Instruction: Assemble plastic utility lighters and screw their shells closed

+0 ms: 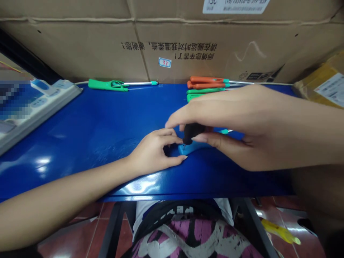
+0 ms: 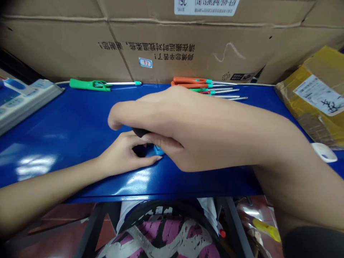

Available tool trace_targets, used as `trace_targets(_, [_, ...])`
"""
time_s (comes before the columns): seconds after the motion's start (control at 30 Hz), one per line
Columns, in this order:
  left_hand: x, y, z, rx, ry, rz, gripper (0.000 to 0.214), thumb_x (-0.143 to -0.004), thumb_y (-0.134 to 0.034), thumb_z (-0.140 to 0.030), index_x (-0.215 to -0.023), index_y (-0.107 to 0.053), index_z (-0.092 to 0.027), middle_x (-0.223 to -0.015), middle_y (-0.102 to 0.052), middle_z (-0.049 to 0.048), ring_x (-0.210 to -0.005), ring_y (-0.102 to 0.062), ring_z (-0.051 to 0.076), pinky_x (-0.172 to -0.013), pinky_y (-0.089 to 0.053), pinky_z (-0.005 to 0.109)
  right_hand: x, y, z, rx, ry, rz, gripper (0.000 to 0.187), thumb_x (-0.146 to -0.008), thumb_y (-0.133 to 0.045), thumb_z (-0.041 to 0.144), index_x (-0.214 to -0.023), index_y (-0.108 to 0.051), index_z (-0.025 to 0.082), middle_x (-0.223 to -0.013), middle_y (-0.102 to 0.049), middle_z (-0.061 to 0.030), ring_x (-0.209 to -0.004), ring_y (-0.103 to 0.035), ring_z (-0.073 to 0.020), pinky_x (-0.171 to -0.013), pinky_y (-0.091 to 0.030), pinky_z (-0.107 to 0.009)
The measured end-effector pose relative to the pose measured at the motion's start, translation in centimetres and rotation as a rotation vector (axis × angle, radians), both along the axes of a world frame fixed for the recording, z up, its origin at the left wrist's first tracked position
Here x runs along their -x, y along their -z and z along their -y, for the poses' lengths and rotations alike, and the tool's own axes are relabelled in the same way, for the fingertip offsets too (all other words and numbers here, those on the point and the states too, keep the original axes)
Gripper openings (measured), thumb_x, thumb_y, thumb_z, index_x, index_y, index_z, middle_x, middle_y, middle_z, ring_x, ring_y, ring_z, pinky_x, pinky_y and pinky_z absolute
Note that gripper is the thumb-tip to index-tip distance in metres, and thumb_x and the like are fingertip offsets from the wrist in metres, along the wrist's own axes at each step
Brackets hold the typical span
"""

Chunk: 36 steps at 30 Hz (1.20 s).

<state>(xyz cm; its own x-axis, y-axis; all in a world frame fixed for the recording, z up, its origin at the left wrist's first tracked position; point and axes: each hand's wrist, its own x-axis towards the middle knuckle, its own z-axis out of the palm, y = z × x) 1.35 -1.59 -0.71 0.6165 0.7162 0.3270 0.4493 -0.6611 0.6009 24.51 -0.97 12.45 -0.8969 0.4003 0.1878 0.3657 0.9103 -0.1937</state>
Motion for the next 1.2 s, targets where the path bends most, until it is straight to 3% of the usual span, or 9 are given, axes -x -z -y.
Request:
trace_targets(0.1, [0.0, 0.1, 0.0, -0.005, 0.001, 0.013, 0.022, -0.084, -0.080, -0.032, -0.101, -0.075, -0.019, -0.090, -0.071, 0.0020, -0.079, -0.068, 0.016, -0.072, -0.053, 0.028, 0.0, 0.0, -0.2, -0.094, 0.053, 0.034, 0.019, -0.105, -0.048, 0.032, -0.112, -0.063, 0.022, -0.097, -0.071, -0.0004, -0.073, -0.062, -0.0157, -0.063, -0.041, -0.031])
trace_targets(0.3, [0.0, -0.2, -0.1, 0.076, -0.005, -0.018, 0.019, -0.085, -0.078, -0.034, -0.090, -0.073, -0.017, -0.090, -0.072, 0.0036, -0.080, -0.069, 0.018, -0.072, -0.054, 0.029, 1.4, 1.1, 0.1, -0.245, 0.143, 0.000, 0.030, -0.102, -0.047, 0.048, -0.091, -0.060, 0.024, -0.066, -0.057, 0.0024, -0.055, -0.052, -0.0149, -0.053, -0.029, -0.030])
trace_targets(0.37, [0.0, -0.2, -0.1, 0.084, -0.006, -0.008, 0.020, -0.085, -0.077, -0.035, -0.093, -0.074, -0.017, -0.093, -0.073, 0.0044, -0.082, -0.070, 0.019, -0.074, -0.055, 0.030, 1.5, 1.2, 0.4, -0.251, 0.161, 0.014, 0.031, -0.103, -0.043, 0.046, -0.094, -0.060, 0.022, -0.068, -0.057, 0.0007, -0.056, -0.053, -0.0162, -0.053, -0.030, -0.030])
trace_targets(0.57, [0.0, -0.1, -0.1, 0.059, 0.008, 0.006, 0.025, -0.085, -0.078, -0.036, -0.104, -0.077, -0.019, -0.095, -0.075, 0.0049, -0.079, -0.070, 0.018, -0.070, -0.055, 0.029, 0.9, 0.5, 0.4, -0.019, 0.122, 0.034, 0.019, -0.097, -0.044, 0.031, -0.107, -0.057, 0.022, -0.083, -0.064, -0.0008, -0.069, -0.060, -0.0158, -0.062, -0.042, -0.028])
trace_targets(0.73, [0.0, -0.3, 0.0, 0.072, -0.012, -0.007, 0.020, -0.084, -0.078, -0.034, -0.097, -0.076, -0.019, -0.090, -0.074, 0.0030, -0.076, -0.069, 0.017, -0.069, -0.054, 0.028, 1.0, 0.7, -0.1, -0.090, 0.175, 0.001, 0.017, -0.096, -0.052, 0.039, -0.095, -0.056, 0.022, -0.070, -0.055, 0.0018, -0.061, -0.059, -0.0149, -0.059, -0.038, -0.027])
trace_targets(0.93, [-0.2, -0.5, 0.1, 0.106, -0.026, -0.008, 0.018, -0.082, -0.078, -0.032, -0.091, -0.073, -0.018, -0.094, -0.073, 0.0035, -0.083, -0.069, 0.018, -0.074, -0.055, 0.030, 1.3, 1.1, 0.1, -0.217, 0.192, 0.037, 0.030, -0.100, -0.047, 0.050, -0.106, -0.059, 0.023, -0.065, -0.052, 0.0034, -0.057, -0.057, -0.0156, -0.057, -0.036, -0.027])
trace_targets(1.07, [-0.1, -0.2, 0.0, 0.069, -0.011, -0.011, 0.017, -0.084, -0.078, -0.033, -0.087, -0.071, -0.018, -0.089, -0.070, 0.0021, -0.078, -0.067, 0.016, -0.070, -0.052, 0.028, 1.0, 1.0, -0.1, -0.153, 0.180, -0.021, 0.030, -0.099, -0.055, 0.050, -0.104, -0.062, 0.022, -0.073, -0.060, 0.0021, -0.061, -0.058, -0.0157, -0.055, -0.034, -0.029])
trace_targets(1.2, [0.7, -1.0, -0.4, 0.014, 0.002, -0.088, 0.024, -0.085, -0.075, -0.035, -0.104, -0.074, -0.021, -0.097, -0.071, 0.0030, -0.086, -0.068, 0.019, -0.075, -0.053, 0.031, -0.2, -0.5, -0.5, -0.022, 0.173, -0.124, 0.022, -0.097, -0.064, 0.043, -0.098, -0.067, 0.022, -0.087, -0.070, 0.0001, -0.073, -0.063, -0.0151, -0.066, -0.045, -0.031])
